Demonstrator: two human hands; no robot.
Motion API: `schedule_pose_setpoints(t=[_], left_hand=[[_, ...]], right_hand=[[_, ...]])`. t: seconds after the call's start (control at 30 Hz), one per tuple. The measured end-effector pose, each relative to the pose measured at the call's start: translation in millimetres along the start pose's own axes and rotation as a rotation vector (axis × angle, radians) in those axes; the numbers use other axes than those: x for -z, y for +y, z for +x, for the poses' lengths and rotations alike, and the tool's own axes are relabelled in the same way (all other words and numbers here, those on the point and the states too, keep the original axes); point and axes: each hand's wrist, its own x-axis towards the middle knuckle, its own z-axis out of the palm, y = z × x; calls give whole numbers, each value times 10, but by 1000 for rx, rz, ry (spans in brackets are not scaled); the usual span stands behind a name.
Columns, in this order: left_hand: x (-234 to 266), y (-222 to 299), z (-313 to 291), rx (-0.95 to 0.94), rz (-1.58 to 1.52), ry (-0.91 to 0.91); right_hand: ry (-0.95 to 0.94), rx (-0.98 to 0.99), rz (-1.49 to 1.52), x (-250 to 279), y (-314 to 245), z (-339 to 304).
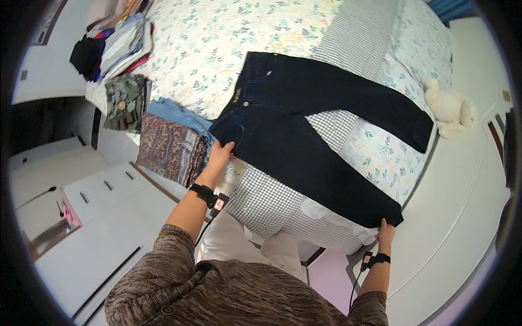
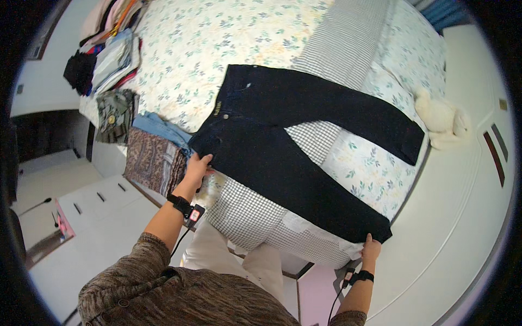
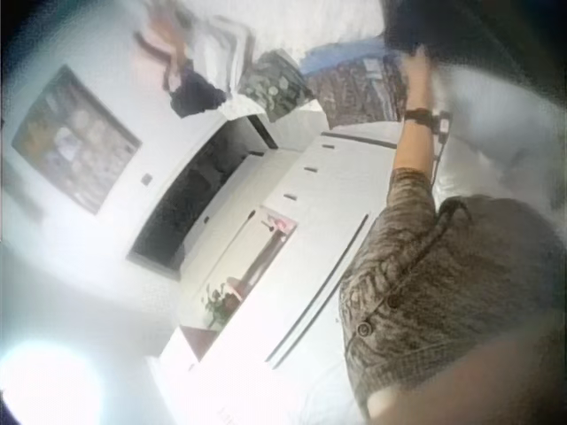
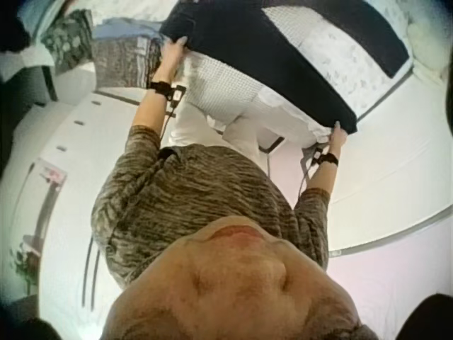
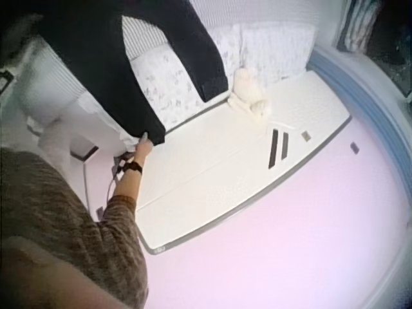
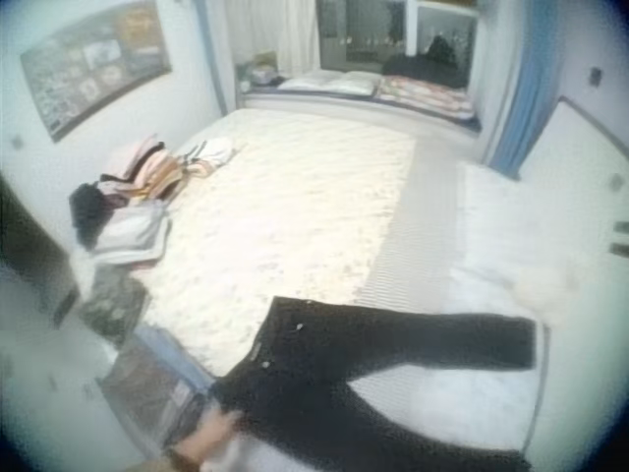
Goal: The person folds several pieces of clothing on a bed, including dark pants, a patterned shirt, and a pink top, then uses a lint roller on the bedspread. The person also moves a pillow and blanket between beds and places a phone on the folded clothes.
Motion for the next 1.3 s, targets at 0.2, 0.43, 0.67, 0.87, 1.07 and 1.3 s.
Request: schedule_pose_setpoints(t=[0.2, 0.43, 0.67, 0.87, 1.07, 1.3], left_hand=[[193, 106, -184, 154, 488, -112], [-18, 882, 286, -231, 690, -158], [-1057, 1635, 1780, -1186, 1152, -98], [-1649, 1909, 2244, -1078, 1629, -144], [-1568, 2098, 2008, -1046, 1749, -182], [-443, 1616, 770, -1424, 1295, -191]], right_hand=[[218, 411, -392, 194, -655, 420], [284, 751, -168, 107, -1836, 872], [728, 1038, -349, 189, -3001, 1244], [432, 1067, -706, 219, -3788, 1607], [322, 1145, -787, 334, -3793, 1622], [623, 1501, -650, 750, -2168, 526]])
